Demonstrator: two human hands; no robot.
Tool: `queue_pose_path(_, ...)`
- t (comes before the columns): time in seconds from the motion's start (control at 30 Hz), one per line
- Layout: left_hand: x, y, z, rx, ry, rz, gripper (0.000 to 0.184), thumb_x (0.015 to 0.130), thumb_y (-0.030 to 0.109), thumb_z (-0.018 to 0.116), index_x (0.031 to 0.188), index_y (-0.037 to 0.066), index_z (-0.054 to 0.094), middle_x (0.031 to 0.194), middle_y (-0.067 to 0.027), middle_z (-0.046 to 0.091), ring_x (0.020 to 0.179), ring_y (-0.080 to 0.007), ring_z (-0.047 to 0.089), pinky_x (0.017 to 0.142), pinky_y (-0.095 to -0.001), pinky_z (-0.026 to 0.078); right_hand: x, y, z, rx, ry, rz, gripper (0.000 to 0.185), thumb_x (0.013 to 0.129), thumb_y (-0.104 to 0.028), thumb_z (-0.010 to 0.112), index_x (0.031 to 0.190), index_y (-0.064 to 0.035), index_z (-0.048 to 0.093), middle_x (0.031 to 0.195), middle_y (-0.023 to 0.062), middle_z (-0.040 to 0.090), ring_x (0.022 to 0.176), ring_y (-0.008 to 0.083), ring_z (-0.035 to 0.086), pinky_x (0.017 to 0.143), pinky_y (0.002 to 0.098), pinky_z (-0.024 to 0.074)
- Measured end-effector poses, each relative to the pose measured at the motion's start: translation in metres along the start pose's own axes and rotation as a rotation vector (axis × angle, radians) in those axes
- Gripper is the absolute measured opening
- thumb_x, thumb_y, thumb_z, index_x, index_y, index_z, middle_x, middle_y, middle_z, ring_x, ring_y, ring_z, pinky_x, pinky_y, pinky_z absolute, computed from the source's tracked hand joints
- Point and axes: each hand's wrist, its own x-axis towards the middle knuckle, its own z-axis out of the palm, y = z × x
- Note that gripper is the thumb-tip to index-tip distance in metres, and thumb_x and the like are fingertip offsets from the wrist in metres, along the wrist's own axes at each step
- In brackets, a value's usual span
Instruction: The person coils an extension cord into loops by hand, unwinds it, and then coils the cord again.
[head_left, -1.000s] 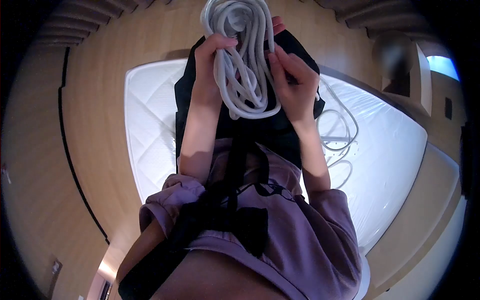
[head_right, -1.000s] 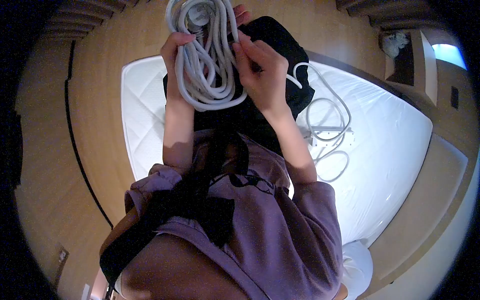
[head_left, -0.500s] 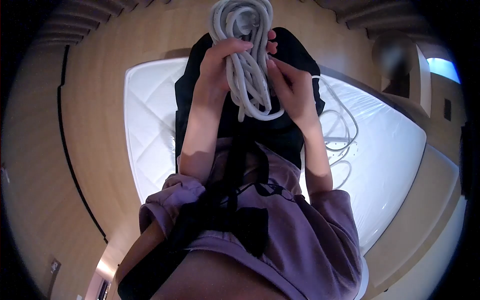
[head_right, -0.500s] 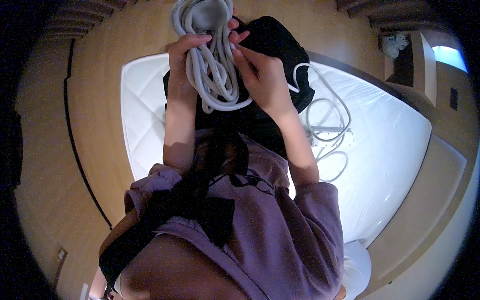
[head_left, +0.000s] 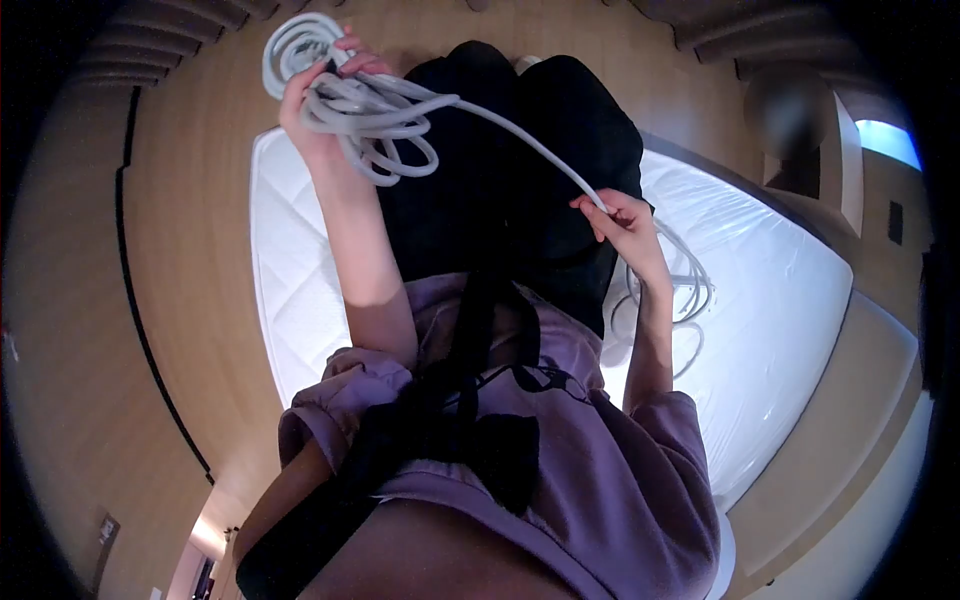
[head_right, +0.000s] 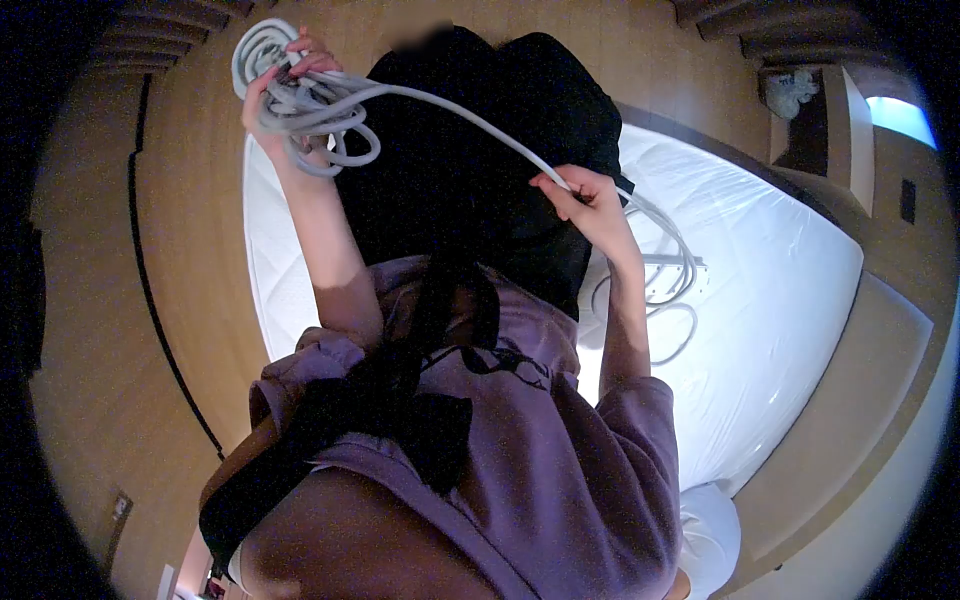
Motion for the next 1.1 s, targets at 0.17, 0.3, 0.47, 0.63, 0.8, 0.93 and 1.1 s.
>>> queue_pose_path(0.17, 0.000, 0.004, -0.003, 0.060, 0.041, 0.103, 0.037, 0.076, 0.013, 0.051, 0.107, -0.005, 0.043, 0.088, -0.0096, 0.052, 0.071, -0.0177, 0.049, 0.068, -0.0296, 0.042, 0.003, -0.010, 0.011, -0.175, 0.118, -0.119, 0.014, 0.086, -0.015, 0.057, 0.088, -0.0021, 0.062, 0.056, 0.0009, 0.050, 0.047, 0.0095, 0.042, 0.045, 0.0238, 0.0312)
queue_pose_path(0.3, 0.005, -0.019, -0.004, 0.761, 0.369, 0.420, 0.024, 0.081, 0.020, 0.057, 0.093, 0.000, 0.057, 0.085, -0.0099, 0.061, 0.076, -0.0196, 0.057, 0.067, -0.0329, 0.047, -0.014, -0.074, 0.021, -0.582, 0.231, -0.380, 0.008, 0.078, -0.011, 0.061, 0.081, -0.0030, 0.061, 0.064, 0.0129, 0.055, 0.053, 0.0267, 0.054, 0.045, 0.0337, 0.0400)
queue_pose_path(0.47, 0.007, -0.070, -0.004, 1.007, 0.322, 0.299, 0.025, 0.076, 0.021, 0.069, 0.093, 0.006, 0.060, 0.079, -0.0053, 0.061, 0.071, -0.0149, 0.058, 0.062, -0.0278, 0.047, -0.012, -0.126, 0.026, -0.876, 0.142, -0.795, 0.011, 0.066, -0.008, 0.066, 0.077, -0.0061, 0.063, 0.062, 0.0053, 0.052, 0.051, 0.0204, 0.053, 0.042, 0.0311, 0.0395)
queue_pose_path(0.63, -0.006, -0.108, 0.007, 1.006, 0.052, 0.009, 0.026, 0.073, 0.012, 0.072, 0.094, 0.004, 0.059, 0.083, -0.0024, 0.061, 0.072, -0.0097, 0.057, 0.062, -0.0248, 0.047, 0.019, -0.143, 0.006, -0.867, 0.144, -1.118, 0.024, 0.058, -0.019, 0.073, 0.079, -0.0107, 0.064, 0.066, 0.0030, 0.055, 0.056, 0.0192, 0.057, 0.045, 0.0308, 0.0418)
queue_pose_path(0.8, -0.025, -0.136, 0.022, 0.816, -0.055, -0.031, 0.028, 0.074, 0.010, 0.065, 0.099, 0.001, 0.057, 0.085, -0.0061, 0.061, 0.075, -0.0120, 0.059, 0.064, -0.0245, 0.049, 0.043, -0.140, 0.001, -0.674, 0.132, -0.930, 0.035, 0.052, -0.025, 0.078, 0.079, -0.0088, 0.062, 0.069, 0.0050, 0.059, 0.058, 0.0206, 0.059, 0.050, 0.0288, 0.0434)
queue_pose_path(0.93, -0.026, -0.132, 0.031, 0.883, 0.010, -0.236, 0.033, 0.073, 0.015, 0.064, 0.101, -0.001, 0.057, 0.088, -0.0083, 0.062, 0.077, -0.0145, 0.060, 0.068, -0.0266, 0.049, 0.042, -0.136, -0.002, -0.527, 0.144, -0.685, 0.043, 0.048, -0.011, 0.083, 0.084, -0.0070, 0.059, 0.073, -0.0009, 0.057, 0.061, 0.0074, 0.052, 0.054, 0.0195, 0.0397)
queue_pose_path(1.1, -0.025, -0.135, 0.026, 0.804, 0.029, -0.278, 0.033, 0.079, 0.028, 0.057, 0.098, 0.000, 0.059, 0.084, -0.0075, 0.061, 0.075, -0.0136, 0.059, 0.067, -0.0254, 0.047, 0.046, -0.142, -0.004, -0.413, 0.033, -0.702, 0.045, 0.054, -0.009, 0.083, 0.092, -0.0074, 0.058, 0.078, -0.0044, 0.054, 0.067, 0.0042, 0.046, 0.058, 0.0178, 0.0367)
